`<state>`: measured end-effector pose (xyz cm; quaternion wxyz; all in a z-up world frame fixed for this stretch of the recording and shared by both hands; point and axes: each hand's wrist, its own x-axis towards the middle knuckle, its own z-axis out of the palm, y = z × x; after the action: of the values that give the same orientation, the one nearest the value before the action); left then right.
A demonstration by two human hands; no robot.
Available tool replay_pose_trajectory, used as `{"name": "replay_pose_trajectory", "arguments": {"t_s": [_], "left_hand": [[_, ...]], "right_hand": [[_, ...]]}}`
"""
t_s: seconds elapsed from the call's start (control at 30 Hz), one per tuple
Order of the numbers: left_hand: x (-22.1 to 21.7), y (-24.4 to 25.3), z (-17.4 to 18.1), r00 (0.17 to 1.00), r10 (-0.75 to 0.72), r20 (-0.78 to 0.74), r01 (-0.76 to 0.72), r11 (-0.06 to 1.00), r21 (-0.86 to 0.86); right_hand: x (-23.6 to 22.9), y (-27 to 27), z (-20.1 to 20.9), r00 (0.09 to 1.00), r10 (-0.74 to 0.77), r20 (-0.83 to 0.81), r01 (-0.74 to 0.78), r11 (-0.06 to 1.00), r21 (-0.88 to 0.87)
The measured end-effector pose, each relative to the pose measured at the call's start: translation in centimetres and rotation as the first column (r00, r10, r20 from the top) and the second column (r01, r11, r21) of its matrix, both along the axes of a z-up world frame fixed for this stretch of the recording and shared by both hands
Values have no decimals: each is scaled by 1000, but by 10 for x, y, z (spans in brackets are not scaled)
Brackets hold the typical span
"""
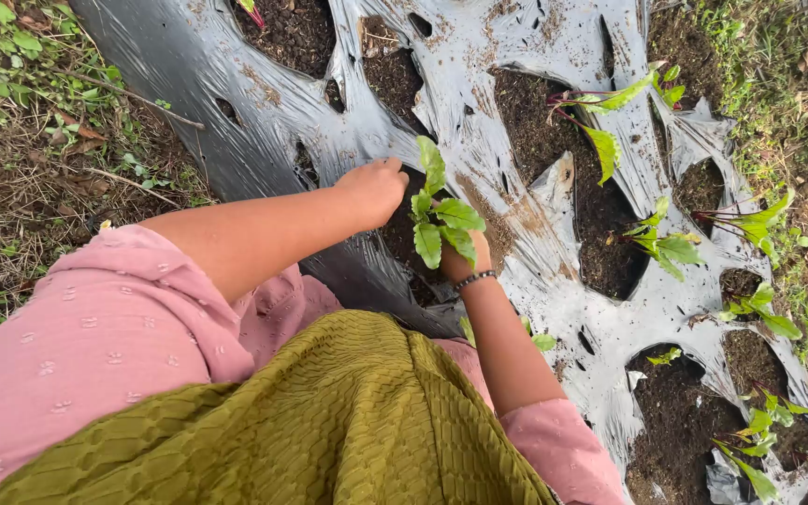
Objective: Planting small seedlings into pre-cut holes in a plastic-covered garden bed and firming the soil by hand.
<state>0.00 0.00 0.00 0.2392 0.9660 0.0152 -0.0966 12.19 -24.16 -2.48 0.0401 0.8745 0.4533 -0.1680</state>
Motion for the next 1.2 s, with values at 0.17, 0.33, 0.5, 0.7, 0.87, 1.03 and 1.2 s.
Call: {"name": "replay_pose_trajectory", "arguments": {"t_s": [0.17, 0.33, 0.5, 0.7, 0.87, 1.03, 1.2], "left_hand": [[-19, -4, 35, 999, 54, 8, -54, 998, -24], [-27, -23, 26, 999, -11, 50, 5, 993, 120], [-38, -22, 6, 925, 21, 380, -108, 972, 209], [-43, -16, 9, 922, 100, 375, -154, 981, 117], [-41, -11, 41, 940, -26, 340, -44, 979, 197], [-22, -19, -11, 894, -163, 417, 34, 953, 301], [20, -29, -92, 913, 47, 405, -176, 942, 285]], "right_hand": [[-20, -46, 31, 1000, 9, -19, -10, 1000, -12], [-47, -48, 14, 998, -48, -34, 53, 989, 139], [-71, -2, 26, 977, 179, 117, -208, 922, 326], [-90, 54, 49, 975, 186, 122, -220, 885, 410], [-70, -2, 38, 976, 160, 145, -206, 891, 404], [-32, -46, 3, 998, 6, 61, -30, 911, 411], [-23, -27, 0, 999, -7, 35, -6, 937, 348]]}}
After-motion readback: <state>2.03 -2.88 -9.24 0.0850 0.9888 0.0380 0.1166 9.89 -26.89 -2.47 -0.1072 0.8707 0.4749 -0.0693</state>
